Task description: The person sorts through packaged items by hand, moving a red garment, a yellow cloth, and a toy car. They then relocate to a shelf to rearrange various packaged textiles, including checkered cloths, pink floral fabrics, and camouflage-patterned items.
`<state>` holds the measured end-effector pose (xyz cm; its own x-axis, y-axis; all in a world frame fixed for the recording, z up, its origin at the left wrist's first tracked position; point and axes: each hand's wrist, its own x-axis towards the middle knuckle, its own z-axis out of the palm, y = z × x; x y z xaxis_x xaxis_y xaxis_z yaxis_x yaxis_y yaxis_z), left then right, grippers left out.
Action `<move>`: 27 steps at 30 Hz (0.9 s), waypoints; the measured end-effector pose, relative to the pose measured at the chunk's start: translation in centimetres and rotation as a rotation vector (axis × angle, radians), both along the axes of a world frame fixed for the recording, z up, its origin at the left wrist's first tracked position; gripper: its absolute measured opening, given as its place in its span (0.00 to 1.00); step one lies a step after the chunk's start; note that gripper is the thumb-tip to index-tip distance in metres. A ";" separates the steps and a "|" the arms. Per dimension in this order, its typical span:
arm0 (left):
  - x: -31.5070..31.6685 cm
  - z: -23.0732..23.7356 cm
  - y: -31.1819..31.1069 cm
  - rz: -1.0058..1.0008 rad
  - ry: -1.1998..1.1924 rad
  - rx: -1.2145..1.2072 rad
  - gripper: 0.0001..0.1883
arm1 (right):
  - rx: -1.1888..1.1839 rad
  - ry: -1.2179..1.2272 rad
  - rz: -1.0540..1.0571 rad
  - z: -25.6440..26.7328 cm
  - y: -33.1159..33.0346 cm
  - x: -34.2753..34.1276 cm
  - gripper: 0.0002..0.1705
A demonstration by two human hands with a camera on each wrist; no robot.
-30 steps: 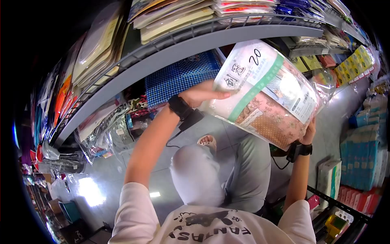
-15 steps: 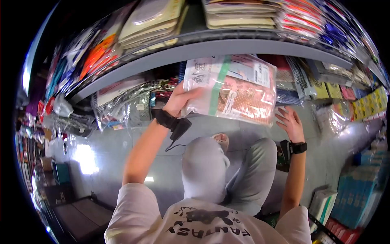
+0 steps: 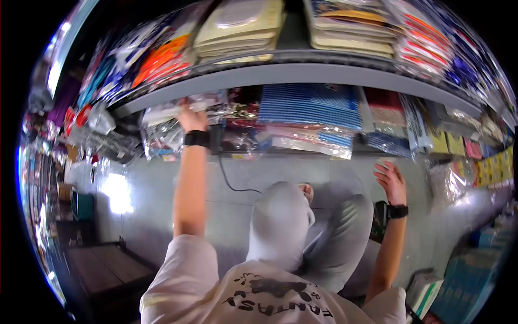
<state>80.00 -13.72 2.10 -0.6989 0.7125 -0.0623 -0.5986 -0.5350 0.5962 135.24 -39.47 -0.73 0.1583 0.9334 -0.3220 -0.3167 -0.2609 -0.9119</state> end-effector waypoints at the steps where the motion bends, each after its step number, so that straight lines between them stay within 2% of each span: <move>1: -3.3 -2.2 1.2 0.047 0.261 -0.214 0.17 | -0.007 -0.021 -0.005 0.1 0.1 -0.2 0.20; 2: -6.7 -5.0 2.3 0.123 0.870 -0.570 0.15 | -0.008 -0.017 -0.003 0.0 0.1 -0.2 0.19; 3: -9.1 -6.3 2.9 0.088 0.832 -0.628 0.13 | -0.037 -0.019 0.001 -0.4 0.2 0.0 0.17; 4: -9.7 -6.1 2.8 -0.104 0.258 -0.611 0.13 | -0.051 -0.007 0.016 -1.1 0.3 0.4 0.17; 5: -12.1 -8.0 3.0 -0.222 0.328 -0.548 0.14 | -0.065 -0.019 0.007 -1.4 0.4 0.6 0.18; 7: -10.7 -6.3 1.1 -0.272 0.311 -0.423 0.17 | -0.083 -0.064 0.001 -1.8 0.7 1.0 0.19; 9: -9.8 -4.6 -0.4 -0.369 0.326 -0.497 0.20 | -0.127 -0.088 -0.025 -2.8 1.1 1.6 0.19; 11: -6.8 -1.5 -2.5 -0.294 0.397 -0.664 0.21 | -0.156 -0.098 -0.041 -4.0 1.8 2.4 0.20; 13: -6.9 -1.8 -2.9 -0.342 0.472 -0.648 0.23 | -0.183 -0.092 -0.055 -5.4 2.1 3.2 0.21; 17: -5.8 -2.2 -3.8 -0.418 0.396 -0.579 0.25 | -0.262 -0.138 -0.107 -7.5 3.3 4.3 0.16; 18: -5.2 -2.3 -4.0 -0.420 0.374 -0.574 0.24 | -0.259 -0.104 -0.129 -8.1 3.5 4.8 0.13; 21: -5.8 -4.3 -3.8 -0.488 0.328 -0.503 0.20 | -0.276 -0.139 -0.176 -8.8 4.1 5.6 0.12; 22: -6.5 -5.4 -3.6 -0.522 0.315 -0.470 0.19 | -0.324 -0.140 -0.195 -8.6 4.3 5.6 0.16; 25: -5.0 -5.8 -4.0 -0.492 0.472 -0.405 0.17 | -0.319 -0.140 -0.227 -9.3 4.8 6.1 0.15; 27: -4.1 -5.5 -4.2 -0.482 0.470 -0.435 0.15 | -0.324 -0.137 -0.237 -9.8 4.9 6.3 0.14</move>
<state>75.87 -17.89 -3.37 -0.3424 0.9223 -0.1794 -0.3387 0.0569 0.9392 141.57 -34.53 -10.51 0.4180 0.7198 -0.5543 -0.2841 -0.4760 -0.8323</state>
